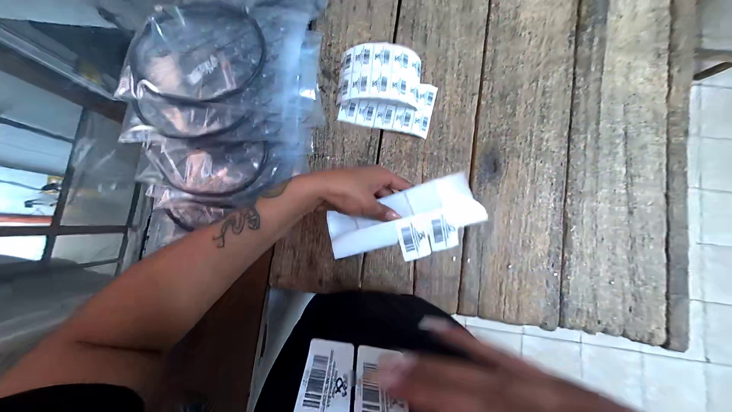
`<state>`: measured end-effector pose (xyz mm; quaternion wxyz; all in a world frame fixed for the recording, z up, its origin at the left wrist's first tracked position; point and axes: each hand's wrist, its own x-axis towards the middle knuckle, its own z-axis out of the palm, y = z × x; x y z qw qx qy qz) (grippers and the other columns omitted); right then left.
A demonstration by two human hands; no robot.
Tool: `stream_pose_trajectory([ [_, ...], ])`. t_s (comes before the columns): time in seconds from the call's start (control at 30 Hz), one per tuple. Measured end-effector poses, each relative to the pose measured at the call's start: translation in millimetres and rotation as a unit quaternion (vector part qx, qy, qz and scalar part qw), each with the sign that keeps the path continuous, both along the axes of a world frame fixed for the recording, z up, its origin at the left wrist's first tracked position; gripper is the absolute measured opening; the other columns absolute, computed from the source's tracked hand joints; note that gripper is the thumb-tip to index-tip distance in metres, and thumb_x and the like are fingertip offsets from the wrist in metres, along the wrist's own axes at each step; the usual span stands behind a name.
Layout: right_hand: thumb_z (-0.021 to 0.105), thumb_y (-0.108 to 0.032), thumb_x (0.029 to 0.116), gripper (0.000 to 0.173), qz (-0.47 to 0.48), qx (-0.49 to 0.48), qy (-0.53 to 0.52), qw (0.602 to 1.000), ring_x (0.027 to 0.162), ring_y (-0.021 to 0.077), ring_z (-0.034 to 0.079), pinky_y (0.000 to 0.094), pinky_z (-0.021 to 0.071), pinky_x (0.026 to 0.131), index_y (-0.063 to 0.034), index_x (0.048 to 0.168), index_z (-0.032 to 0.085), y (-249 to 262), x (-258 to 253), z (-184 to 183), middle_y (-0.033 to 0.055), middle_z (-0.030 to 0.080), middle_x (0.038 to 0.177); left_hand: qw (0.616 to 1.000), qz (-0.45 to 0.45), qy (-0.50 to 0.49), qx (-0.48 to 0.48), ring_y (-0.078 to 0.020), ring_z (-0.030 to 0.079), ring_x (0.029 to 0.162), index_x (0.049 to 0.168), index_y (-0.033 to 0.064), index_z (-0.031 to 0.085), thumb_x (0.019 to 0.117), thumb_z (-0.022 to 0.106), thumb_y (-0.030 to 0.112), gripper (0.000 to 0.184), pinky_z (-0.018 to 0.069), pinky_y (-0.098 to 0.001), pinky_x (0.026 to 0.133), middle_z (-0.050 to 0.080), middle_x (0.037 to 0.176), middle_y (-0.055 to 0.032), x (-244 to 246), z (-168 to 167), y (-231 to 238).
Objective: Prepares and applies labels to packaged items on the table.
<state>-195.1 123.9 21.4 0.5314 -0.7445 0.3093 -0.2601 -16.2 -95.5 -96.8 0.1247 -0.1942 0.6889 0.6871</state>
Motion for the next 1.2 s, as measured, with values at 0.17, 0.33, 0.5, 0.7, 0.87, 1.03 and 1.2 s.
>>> stream_pose_trajectory([
  [0.17, 0.036, -0.049, 0.1095, 0.043, -0.444, -0.044, 0.084, 0.891, 0.089, 0.0104, 0.071, 0.0327, 0.0618, 0.081, -0.023, 0.108, 0.07, -30.3, -68.9, -40.5, -0.0075, 0.073, 0.1, 0.995, 0.063, 0.075, 0.034, -0.0083, 0.071, 0.091, 0.151, 0.0019, 0.044, 0.0968, 0.058, -0.008, 0.057, 0.0597, -0.0242, 0.081, 0.072, 0.113, -0.0102, -34.5, 12.5, -56.2],
  [0.33, 0.058, -0.053, 0.0985, 0.039, -0.491, 0.112, 0.092, 0.859, 0.075, 0.011, 0.074, 0.0304, 0.064, 0.068, -0.0176, 0.103, 0.073, -47.2, -48.4, -81.3, -0.0051, 0.076, 0.085, 0.996, 0.034, 0.081, -0.002, -0.0083, 0.071, 0.092, 0.151, 0.0057, 0.047, 0.0969, 0.064, -0.001, 0.057, 0.0606, -0.0236, 0.082, 0.072, 0.114, -0.0081, -48.0, 29.4, -49.8],
  [0.5, 0.07, -0.032, 0.0949, 0.023, -0.533, 0.204, 0.006, 0.821, 0.079, 0.0139, 0.075, 0.0326, 0.0645, 0.075, -0.0114, 0.106, 0.072, -58.1, -48.4, -82.4, 0.0004, 0.076, 0.087, 0.996, 0.012, 0.087, 0.035, -0.0075, 0.072, 0.094, 0.15, 0.0057, 0.047, 0.096, 0.063, -0.004, 0.057, 0.0609, -0.0223, 0.083, 0.073, 0.116, -0.0058, -39.2, 23.4, -55.7],
  [0.7, 0.057, -0.025, 0.1045, 0.018, -0.542, 0.154, 0.045, 0.825, 0.074, -0.0007, 0.069, 0.0154, 0.0585, 0.068, -0.0169, 0.11, 0.072, -25.3, -67.2, -67.6, -0.01, 0.074, 0.086, 0.962, -0.123, 0.085, 0.231, -0.0055, 0.071, 0.093, 0.149, 0.0066, 0.05, 0.0915, 0.058, -0.012, 0.061, 0.0597, -0.0176, 0.078, 0.073, 0.112, -0.0025, -11.5, 53.3, -28.5],
  [0.87, 0.064, -0.027, 0.1011, 0.019, -0.592, 0.121, 0.064, 0.794, 0.084, 0.0097, 0.073, 0.0276, 0.0618, 0.083, -0.0124, 0.11, 0.072, 1.3, -90.7, -77.0, -0.0037, 0.075, 0.091, 0.974, -0.136, -0.014, 0.18, -0.005, 0.071, 0.094, 0.15, 0.0125, 0.05, 0.0967, 0.062, -0.005, 0.058, 0.0603, -0.0186, 0.08, 0.073, 0.112, -0.0003, -8.0, 53.9, 5.3],
  [1.03, 0.063, -0.026, 0.1014, 0.018, -0.587, 0.084, 0.085, 0.8, 0.083, 0.0094, 0.073, 0.0259, 0.0619, 0.081, -0.012, 0.109, 0.071, 10.9, -85.7, -70.3, -0.0039, 0.075, 0.091, 0.958, -0.135, 0.022, 0.254, -0.0046, 0.07, 0.096, 0.147, 0.0113, 0.054, 0.0948, 0.059, -0.008, 0.056, 0.0597, -0.0189, 0.082, 0.073, 0.114, -0.0005, 3.4, 59.1, 18.6],
  [1.2, 0.064, -0.025, 0.1009, 0.018, -0.565, 0.046, 0.089, 0.819, 0.084, 0.0102, 0.073, 0.0251, 0.0625, 0.08, -0.011, 0.111, 0.07, 15.7, -77.5, -62.1, -0.0035, 0.075, 0.093, 0.977, -0.161, -0.039, 0.13, -0.0011, 0.07, 0.09, 0.148, 0.0185, 0.054, 0.099, 0.063, 0.004, 0.052, 0.0595, -0.0169, 0.079, 0.073, 0.109, 0.0033, 10.4, 66.0, 38.4],
])
